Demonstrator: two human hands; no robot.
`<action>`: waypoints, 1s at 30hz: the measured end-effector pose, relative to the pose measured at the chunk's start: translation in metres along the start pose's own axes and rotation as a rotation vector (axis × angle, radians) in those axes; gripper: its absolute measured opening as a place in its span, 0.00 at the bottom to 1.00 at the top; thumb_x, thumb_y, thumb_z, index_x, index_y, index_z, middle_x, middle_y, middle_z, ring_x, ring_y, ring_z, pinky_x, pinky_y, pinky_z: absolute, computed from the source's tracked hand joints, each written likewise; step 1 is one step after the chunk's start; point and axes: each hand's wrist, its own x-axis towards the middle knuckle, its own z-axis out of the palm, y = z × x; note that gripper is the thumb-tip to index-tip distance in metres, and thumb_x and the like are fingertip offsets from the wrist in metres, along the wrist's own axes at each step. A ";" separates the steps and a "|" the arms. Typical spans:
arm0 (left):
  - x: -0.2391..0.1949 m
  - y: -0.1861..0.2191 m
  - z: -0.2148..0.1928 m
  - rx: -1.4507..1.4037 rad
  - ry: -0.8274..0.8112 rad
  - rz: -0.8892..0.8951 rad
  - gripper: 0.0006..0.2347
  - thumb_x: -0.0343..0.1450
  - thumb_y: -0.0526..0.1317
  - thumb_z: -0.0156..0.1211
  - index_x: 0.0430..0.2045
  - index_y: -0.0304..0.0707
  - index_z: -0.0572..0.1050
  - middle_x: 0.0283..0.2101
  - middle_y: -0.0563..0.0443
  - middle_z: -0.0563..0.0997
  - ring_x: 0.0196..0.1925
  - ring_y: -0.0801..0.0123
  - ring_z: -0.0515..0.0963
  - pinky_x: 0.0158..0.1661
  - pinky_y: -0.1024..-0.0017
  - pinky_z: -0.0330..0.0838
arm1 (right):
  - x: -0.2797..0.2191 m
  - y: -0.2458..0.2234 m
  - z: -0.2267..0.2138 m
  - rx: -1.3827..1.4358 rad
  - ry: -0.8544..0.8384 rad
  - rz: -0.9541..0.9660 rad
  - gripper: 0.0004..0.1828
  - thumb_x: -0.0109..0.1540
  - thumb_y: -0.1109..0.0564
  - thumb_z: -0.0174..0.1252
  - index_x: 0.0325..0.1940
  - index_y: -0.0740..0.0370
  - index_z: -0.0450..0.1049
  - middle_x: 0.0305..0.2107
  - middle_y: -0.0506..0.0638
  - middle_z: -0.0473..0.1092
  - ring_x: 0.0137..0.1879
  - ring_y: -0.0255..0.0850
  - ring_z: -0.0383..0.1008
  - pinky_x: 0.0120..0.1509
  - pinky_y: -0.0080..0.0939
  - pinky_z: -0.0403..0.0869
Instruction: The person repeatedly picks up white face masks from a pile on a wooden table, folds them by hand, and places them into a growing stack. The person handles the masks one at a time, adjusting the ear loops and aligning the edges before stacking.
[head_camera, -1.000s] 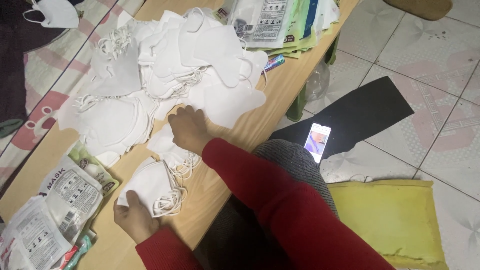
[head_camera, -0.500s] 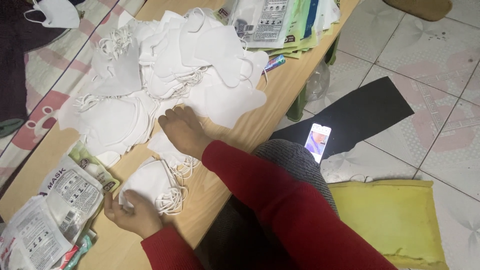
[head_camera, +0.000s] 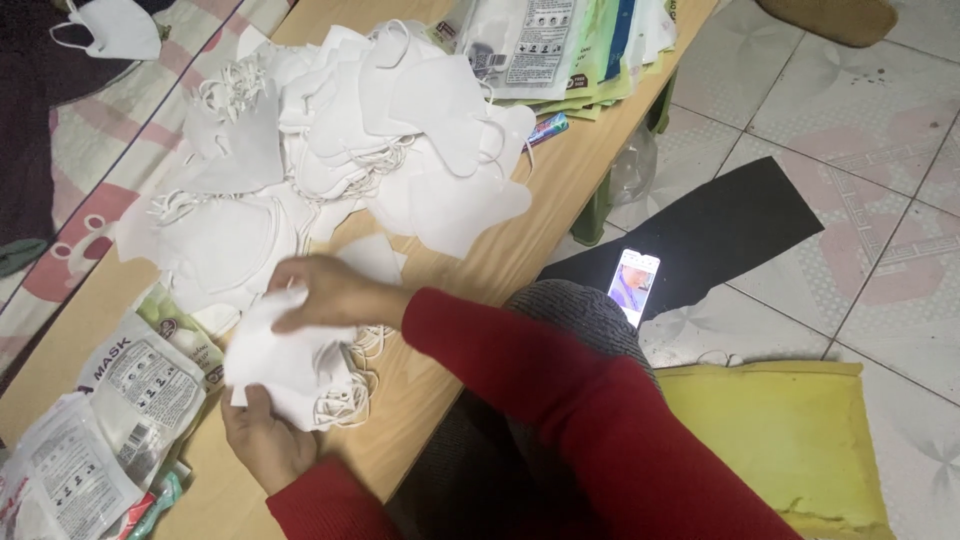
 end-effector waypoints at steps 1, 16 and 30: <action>0.000 0.000 0.001 0.000 -0.002 0.001 0.14 0.79 0.33 0.43 0.61 0.36 0.62 0.52 0.47 0.77 0.46 0.71 0.80 0.46 0.77 0.79 | 0.002 0.009 0.009 0.000 0.002 -0.001 0.25 0.50 0.54 0.70 0.50 0.56 0.74 0.54 0.59 0.71 0.55 0.50 0.77 0.57 0.46 0.80; -0.008 0.010 0.015 0.132 0.182 -0.076 0.15 0.76 0.33 0.51 0.58 0.33 0.67 0.49 0.46 0.80 0.41 0.73 0.84 0.37 0.83 0.82 | 0.002 0.030 -0.007 -0.331 0.148 -0.029 0.34 0.59 0.41 0.58 0.63 0.63 0.68 0.52 0.58 0.74 0.53 0.50 0.76 0.62 0.51 0.72; -0.010 0.009 0.021 0.153 0.159 -0.043 0.18 0.74 0.31 0.51 0.60 0.32 0.63 0.52 0.42 0.78 0.45 0.69 0.83 0.42 0.82 0.80 | 0.003 0.035 -0.019 -0.801 0.317 0.045 0.16 0.54 0.64 0.61 0.46 0.60 0.74 0.41 0.56 0.72 0.47 0.50 0.71 0.53 0.50 0.70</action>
